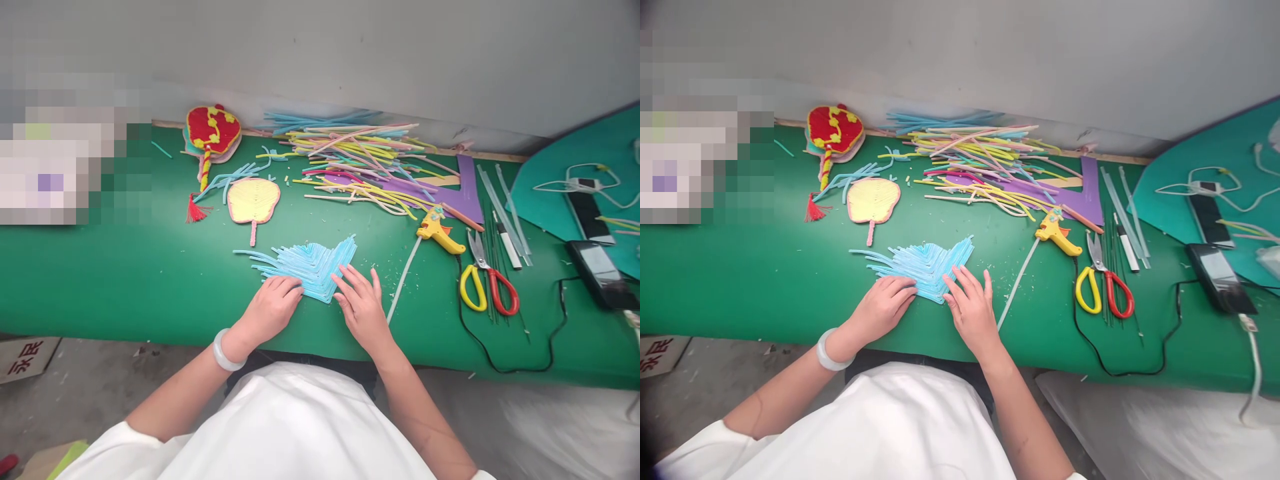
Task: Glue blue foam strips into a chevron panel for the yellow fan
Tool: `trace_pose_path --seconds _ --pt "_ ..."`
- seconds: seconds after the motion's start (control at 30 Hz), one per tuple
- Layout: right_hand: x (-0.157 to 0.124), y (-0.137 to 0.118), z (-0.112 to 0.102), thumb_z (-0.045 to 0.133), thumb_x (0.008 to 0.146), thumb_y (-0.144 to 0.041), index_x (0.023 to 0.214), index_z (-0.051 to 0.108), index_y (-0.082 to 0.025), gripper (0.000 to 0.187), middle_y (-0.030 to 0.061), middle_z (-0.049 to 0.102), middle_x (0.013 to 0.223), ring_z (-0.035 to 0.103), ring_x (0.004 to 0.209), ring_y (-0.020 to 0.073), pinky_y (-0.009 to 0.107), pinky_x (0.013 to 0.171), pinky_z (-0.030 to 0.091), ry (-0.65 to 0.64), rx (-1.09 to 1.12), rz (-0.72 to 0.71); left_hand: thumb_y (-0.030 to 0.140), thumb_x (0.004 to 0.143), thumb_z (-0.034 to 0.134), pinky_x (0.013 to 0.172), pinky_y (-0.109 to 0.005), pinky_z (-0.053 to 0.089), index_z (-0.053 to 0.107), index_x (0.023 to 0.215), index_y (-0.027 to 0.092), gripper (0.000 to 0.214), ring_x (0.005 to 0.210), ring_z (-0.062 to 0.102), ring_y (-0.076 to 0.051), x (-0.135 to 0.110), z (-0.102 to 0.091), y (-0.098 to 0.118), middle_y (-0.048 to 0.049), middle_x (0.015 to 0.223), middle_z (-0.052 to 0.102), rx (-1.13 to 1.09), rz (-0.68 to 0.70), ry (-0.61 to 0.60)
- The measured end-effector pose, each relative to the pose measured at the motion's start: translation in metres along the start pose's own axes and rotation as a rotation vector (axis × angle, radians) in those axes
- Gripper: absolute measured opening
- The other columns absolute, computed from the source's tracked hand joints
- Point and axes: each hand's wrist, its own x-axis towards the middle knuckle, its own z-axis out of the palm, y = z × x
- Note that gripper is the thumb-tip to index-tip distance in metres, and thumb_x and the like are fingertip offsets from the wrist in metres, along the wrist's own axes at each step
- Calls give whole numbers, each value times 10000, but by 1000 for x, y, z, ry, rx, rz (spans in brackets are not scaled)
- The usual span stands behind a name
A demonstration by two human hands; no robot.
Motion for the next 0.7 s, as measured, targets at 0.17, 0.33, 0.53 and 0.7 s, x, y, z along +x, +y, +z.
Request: trace_pose_path --seconds 0.17,0.33,0.53,0.7 --pt "-5 0 -4 467 1019 -294 1356 545 -247 349 89 601 1389 477 1371 230 578 1201 215 42 15 65 161 965 505 854 -402 508 622 1099 175 178 1026 625 -239 5 -3 0 -119 1124 673 -27 -31 41" --pt "-13 -6 -1 522 993 -346 1408 489 -236 431 110 586 1403 491 1355 267 606 1191 215 -55 -32 54 150 964 504 941 -458 487 632 1123 209 212 1110 596 -248 19 -5 -8 -108 1193 665 -88 -39 26" --pt "-13 -9 7 534 984 -337 1451 434 -220 492 124 595 1382 518 1319 280 613 1179 227 -82 -61 101 134 969 496 938 -441 509 659 1165 215 267 1132 597 -240 37 -3 -23 -120 1205 654 -178 77 -134" --pt "-3 5 -7 516 988 -374 1378 514 -229 416 115 590 1382 499 1331 268 579 1179 249 -44 -36 82 175 971 519 897 -446 516 677 1192 262 286 1103 604 -255 46 -7 -27 -109 1191 649 -169 98 -226"
